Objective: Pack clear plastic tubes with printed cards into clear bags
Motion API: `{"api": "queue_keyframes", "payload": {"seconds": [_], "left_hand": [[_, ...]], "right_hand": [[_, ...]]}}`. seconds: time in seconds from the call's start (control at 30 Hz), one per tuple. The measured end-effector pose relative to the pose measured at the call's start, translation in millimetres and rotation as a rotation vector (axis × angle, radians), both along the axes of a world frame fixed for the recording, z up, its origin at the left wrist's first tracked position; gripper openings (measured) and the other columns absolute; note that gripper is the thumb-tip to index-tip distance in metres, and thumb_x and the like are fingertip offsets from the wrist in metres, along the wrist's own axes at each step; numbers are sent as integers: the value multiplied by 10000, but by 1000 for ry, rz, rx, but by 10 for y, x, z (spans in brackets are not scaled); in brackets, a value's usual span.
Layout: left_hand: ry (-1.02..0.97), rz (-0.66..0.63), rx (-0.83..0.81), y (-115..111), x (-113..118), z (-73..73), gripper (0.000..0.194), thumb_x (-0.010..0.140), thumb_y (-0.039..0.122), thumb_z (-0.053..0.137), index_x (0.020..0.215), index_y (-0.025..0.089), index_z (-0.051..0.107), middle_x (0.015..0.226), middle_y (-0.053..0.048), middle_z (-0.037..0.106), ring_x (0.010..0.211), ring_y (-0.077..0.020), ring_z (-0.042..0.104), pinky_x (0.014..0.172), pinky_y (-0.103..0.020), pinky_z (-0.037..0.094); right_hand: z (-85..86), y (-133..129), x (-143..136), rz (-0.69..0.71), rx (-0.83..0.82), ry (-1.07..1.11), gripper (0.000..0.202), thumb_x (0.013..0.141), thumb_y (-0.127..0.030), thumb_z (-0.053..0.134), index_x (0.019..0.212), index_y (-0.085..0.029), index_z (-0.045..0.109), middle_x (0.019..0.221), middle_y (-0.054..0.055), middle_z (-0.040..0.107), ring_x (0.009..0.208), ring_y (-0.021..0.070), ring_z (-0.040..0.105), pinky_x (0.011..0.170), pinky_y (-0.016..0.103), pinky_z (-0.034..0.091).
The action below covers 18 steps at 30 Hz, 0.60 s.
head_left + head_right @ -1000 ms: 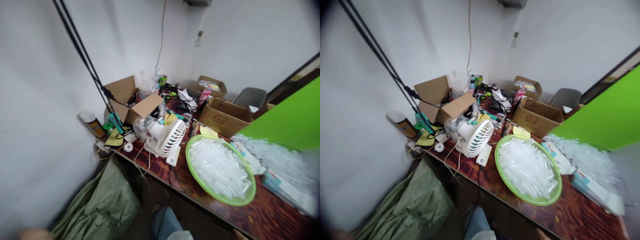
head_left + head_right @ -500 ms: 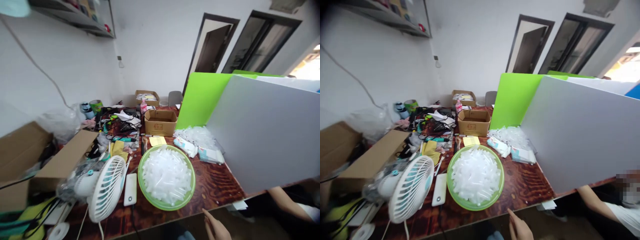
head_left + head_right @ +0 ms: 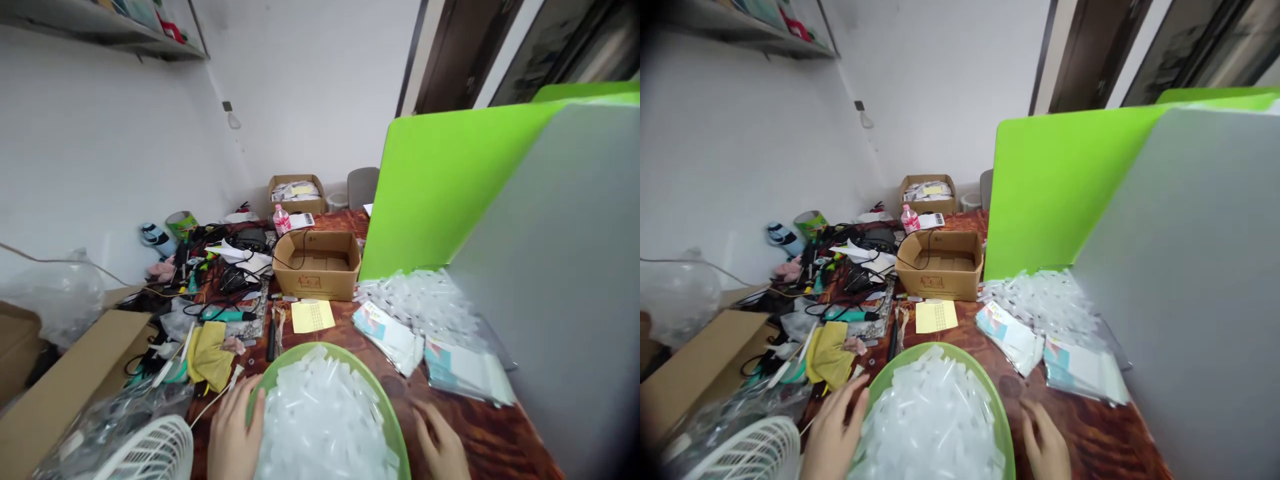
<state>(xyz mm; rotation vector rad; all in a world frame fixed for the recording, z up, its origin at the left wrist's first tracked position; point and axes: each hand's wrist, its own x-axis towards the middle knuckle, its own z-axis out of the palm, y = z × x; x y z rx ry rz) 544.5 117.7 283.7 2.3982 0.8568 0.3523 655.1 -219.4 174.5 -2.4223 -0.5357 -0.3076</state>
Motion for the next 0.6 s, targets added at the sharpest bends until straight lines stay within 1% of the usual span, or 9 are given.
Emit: {"api": "queue_keyframes", "payload": {"seconds": [0.03,0.07,0.13,0.2,0.27,0.37,0.43,0.5,0.6], "left_hand": [[84,35,-24,19,71,-142,468,782,497,405,1062,195,627,1179,-114,641,1130,-310,549,956,-474,415],[154,81,-41,37,93,-290,506,771,500,414,1106,174,607,1209,-139,622,1138,-347,543,931,-515,420],[273,180,-70,43,25,-557,562,784,503,402,1188,141,548,1258,-176,582,1142,-391,534,900,-553,425],[349,273,-102,-1,-110,-742,569,819,507,358,1221,132,508,1267,-193,568,1121,-402,548,881,-557,435],[367,350,-125,-72,-228,-851,542,851,504,301,1230,161,481,1273,-178,561,1144,-375,538,909,-534,430],[300,404,-134,-162,-312,-961,502,871,490,269,1248,201,431,1319,-130,515,1247,-286,460,1029,-440,362],[245,422,-148,-192,-328,-1032,509,873,483,291,1257,173,416,1328,-134,492,1274,-261,423,1063,-401,328],[203,459,-171,-202,-339,-1095,513,882,472,305,1252,136,421,1321,-162,487,1260,-277,426,1056,-425,329],[146,520,-207,-205,-360,-1150,473,893,456,326,1230,146,443,1308,-160,497,1237,-275,442,1040,-434,343]], "right_hand": [[23,194,273,57,-1,29,374,933,-325,331,942,-130,650,925,111,726,829,196,705,698,265,577],[31,405,539,113,-5,60,365,937,-302,324,975,-126,642,960,111,718,866,189,695,732,267,569],[-1,849,1029,234,-31,126,341,942,-268,330,1054,-123,618,1039,108,692,955,182,664,804,281,547],[-79,1288,1433,376,-78,191,289,939,-226,373,1114,-157,593,1101,75,665,1009,161,632,850,281,524],[-179,1695,1742,494,-138,233,265,933,-191,429,1162,-168,561,1162,67,628,1031,161,613,872,320,511],[-347,2215,2036,593,-253,261,296,918,-220,510,1207,-162,523,1219,82,573,1013,187,605,852,389,515],[-471,2487,2134,606,-342,268,324,910,-255,532,1220,-162,511,1205,86,566,977,191,609,822,396,525],[-598,2693,2174,598,-427,267,336,907,-269,537,1224,-163,505,1178,84,570,948,188,612,799,392,531],[-755,2878,2179,575,-519,253,333,904,-277,541,1214,-162,508,1164,81,569,934,185,609,788,387,530]]}}
